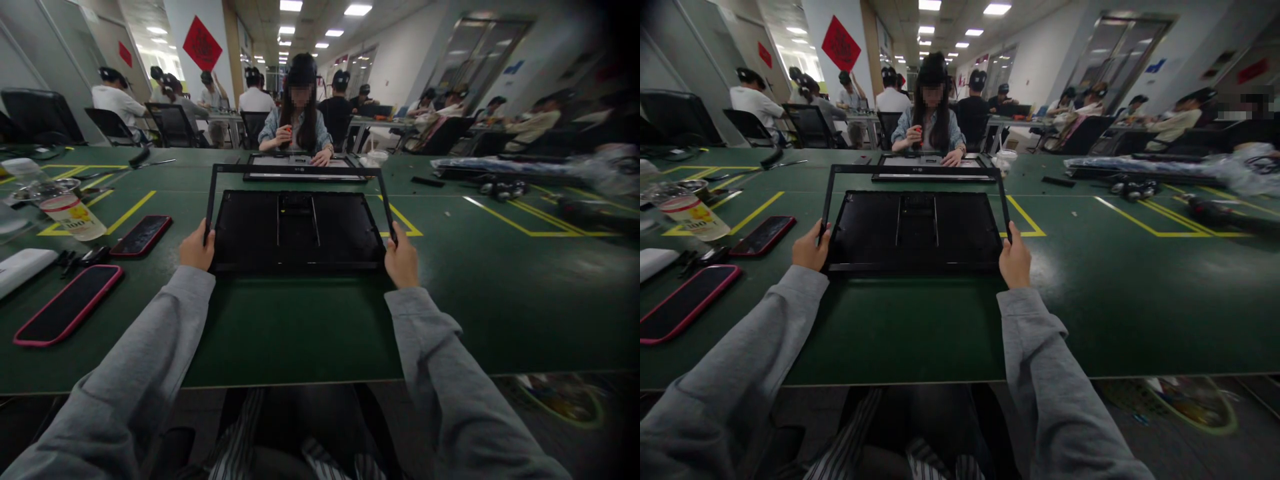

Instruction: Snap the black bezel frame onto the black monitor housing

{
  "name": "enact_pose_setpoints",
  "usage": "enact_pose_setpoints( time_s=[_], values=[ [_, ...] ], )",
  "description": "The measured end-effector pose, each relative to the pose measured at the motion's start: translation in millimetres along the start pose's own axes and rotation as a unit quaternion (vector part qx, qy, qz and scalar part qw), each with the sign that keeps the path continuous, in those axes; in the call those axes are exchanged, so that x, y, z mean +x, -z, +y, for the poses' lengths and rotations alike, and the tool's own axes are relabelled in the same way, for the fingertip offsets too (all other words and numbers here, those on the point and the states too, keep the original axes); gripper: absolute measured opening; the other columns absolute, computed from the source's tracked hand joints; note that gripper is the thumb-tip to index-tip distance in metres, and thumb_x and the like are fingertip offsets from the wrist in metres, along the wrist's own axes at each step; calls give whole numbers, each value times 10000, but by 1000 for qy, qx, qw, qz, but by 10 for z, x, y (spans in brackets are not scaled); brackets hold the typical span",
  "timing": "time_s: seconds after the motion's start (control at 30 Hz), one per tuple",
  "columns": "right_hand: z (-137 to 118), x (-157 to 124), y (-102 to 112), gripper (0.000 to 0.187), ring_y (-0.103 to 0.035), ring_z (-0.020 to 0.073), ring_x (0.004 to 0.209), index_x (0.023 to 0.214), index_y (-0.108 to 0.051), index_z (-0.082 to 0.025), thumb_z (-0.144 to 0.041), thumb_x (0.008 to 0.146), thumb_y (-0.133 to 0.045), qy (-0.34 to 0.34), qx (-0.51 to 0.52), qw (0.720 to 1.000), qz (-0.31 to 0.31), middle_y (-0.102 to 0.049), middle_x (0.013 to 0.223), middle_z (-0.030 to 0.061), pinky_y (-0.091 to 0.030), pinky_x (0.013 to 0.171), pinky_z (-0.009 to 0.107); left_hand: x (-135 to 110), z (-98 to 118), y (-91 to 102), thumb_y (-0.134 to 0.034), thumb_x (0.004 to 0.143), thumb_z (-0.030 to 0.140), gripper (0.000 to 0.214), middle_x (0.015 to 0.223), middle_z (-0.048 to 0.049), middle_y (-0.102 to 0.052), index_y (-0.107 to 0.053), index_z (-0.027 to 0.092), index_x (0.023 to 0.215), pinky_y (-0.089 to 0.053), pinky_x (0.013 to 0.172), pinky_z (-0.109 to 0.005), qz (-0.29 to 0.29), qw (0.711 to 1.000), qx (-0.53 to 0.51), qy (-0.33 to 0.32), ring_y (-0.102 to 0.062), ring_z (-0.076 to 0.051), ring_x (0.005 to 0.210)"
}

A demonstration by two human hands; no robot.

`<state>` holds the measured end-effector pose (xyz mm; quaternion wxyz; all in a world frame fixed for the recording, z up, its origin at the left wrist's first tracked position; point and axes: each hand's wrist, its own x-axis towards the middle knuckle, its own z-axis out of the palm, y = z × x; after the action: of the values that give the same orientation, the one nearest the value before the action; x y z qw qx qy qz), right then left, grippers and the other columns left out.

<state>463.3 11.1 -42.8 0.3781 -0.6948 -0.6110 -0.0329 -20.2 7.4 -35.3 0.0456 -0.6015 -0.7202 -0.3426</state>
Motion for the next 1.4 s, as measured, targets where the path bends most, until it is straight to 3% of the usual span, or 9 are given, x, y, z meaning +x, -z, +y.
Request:
enact_pose_setpoints(
  time_s=[0.47, 1.17, 1.4],
  values=[
    [175, 17, -141, 563, -593, 322, 1157, 1468, -430, -149, -261, 917, -403, -25, -14, 997, -78, -612, 1313, 154, -460, 958, 482, 22, -145, -161, -401, 911, 442, 554, 1137, -157, -688, -495, 200, 1401, -459, 918, -430, -93, 994, 46, 38, -641, -303, 1026],
    [195, 30, -158, 539, -592, 314, 1169, 1425, -475, -123, -258, 906, -429, -3, 6, 998, -66, -597, 1333, 172, -441, 1003, 496, 35, -158, -177, -427, 911, 395, 549, 1278, -122, -637, -477, 169, 1409, -446, 991, -382, -93, 994, 23, 43, -621, -267, 1120],
    [232, 47, -198, 521, -578, 293, 1188, 1391, -498, -103, -219, 889, -425, 16, 15, 999, -50, -587, 1339, 181, -427, 1025, 486, 41, -180, -195, -437, 907, 404, 531, 1235, -99, -664, -506, 197, 1392, -455, 984, -365, -91, 995, 5, 50, -625, -246, 1110]
  ],
)
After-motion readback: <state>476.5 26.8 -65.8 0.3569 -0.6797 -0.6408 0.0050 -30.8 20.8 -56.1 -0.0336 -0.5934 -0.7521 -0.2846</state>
